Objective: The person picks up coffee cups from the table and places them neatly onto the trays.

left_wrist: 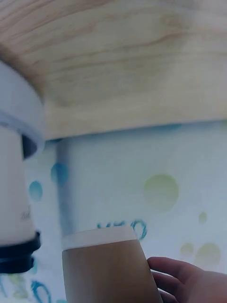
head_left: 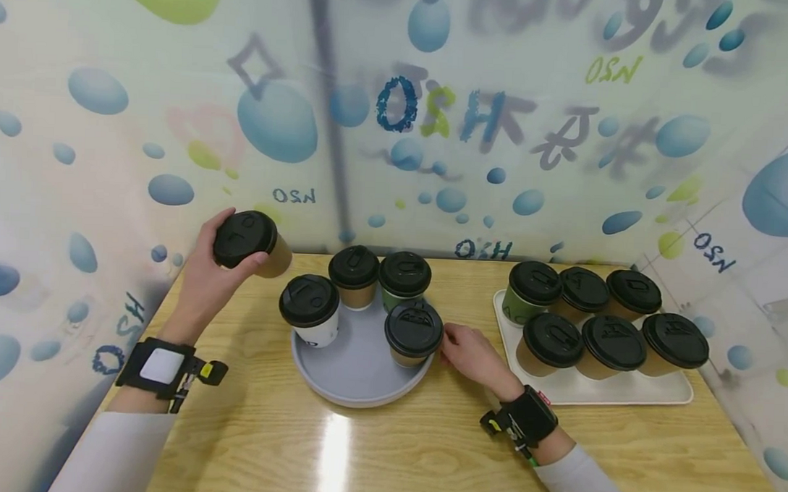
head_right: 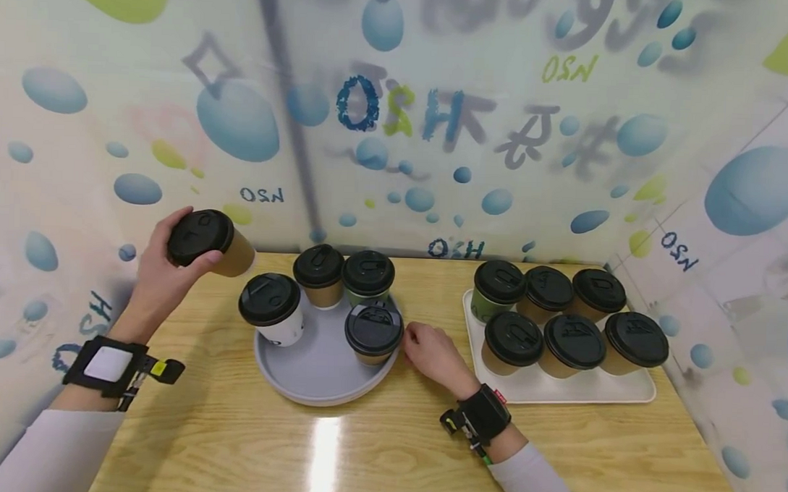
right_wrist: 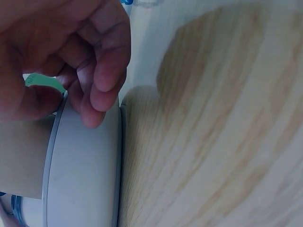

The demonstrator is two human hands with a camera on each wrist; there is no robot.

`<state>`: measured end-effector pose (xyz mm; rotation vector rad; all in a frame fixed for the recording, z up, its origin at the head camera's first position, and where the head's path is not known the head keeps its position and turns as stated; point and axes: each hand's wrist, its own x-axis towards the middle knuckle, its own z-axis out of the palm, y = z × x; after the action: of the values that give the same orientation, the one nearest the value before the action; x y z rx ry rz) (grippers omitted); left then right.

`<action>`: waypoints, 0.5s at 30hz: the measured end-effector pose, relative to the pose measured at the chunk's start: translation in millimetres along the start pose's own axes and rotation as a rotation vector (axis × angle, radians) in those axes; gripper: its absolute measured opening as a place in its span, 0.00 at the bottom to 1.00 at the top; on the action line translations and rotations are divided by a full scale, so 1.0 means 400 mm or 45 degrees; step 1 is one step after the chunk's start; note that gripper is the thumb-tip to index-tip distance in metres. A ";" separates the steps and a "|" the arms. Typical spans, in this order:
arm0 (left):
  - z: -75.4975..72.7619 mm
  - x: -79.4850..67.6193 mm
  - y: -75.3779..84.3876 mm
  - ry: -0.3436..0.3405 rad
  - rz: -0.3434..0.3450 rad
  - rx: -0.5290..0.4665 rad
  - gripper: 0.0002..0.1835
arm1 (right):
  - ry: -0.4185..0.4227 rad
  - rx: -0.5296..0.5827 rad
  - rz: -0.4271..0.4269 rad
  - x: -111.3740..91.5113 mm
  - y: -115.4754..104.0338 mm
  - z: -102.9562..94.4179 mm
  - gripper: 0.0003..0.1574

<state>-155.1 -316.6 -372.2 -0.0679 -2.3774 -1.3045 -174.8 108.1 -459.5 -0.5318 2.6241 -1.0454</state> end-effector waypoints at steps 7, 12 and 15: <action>-0.010 -0.032 0.082 0.048 0.162 -0.131 0.46 | -0.008 0.021 0.039 0.006 0.000 -0.002 0.17; -0.003 -0.050 0.134 0.037 0.295 -0.245 0.44 | -0.013 0.027 0.048 0.008 -0.001 -0.004 0.16; 0.007 -0.063 0.152 0.004 0.366 -0.279 0.45 | -0.021 0.037 0.050 0.009 -0.003 -0.004 0.17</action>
<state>-118.4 -276.4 -335.1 -0.4542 -2.1161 -1.4118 -178.2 106.7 -458.1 -0.4782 2.5900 -1.0614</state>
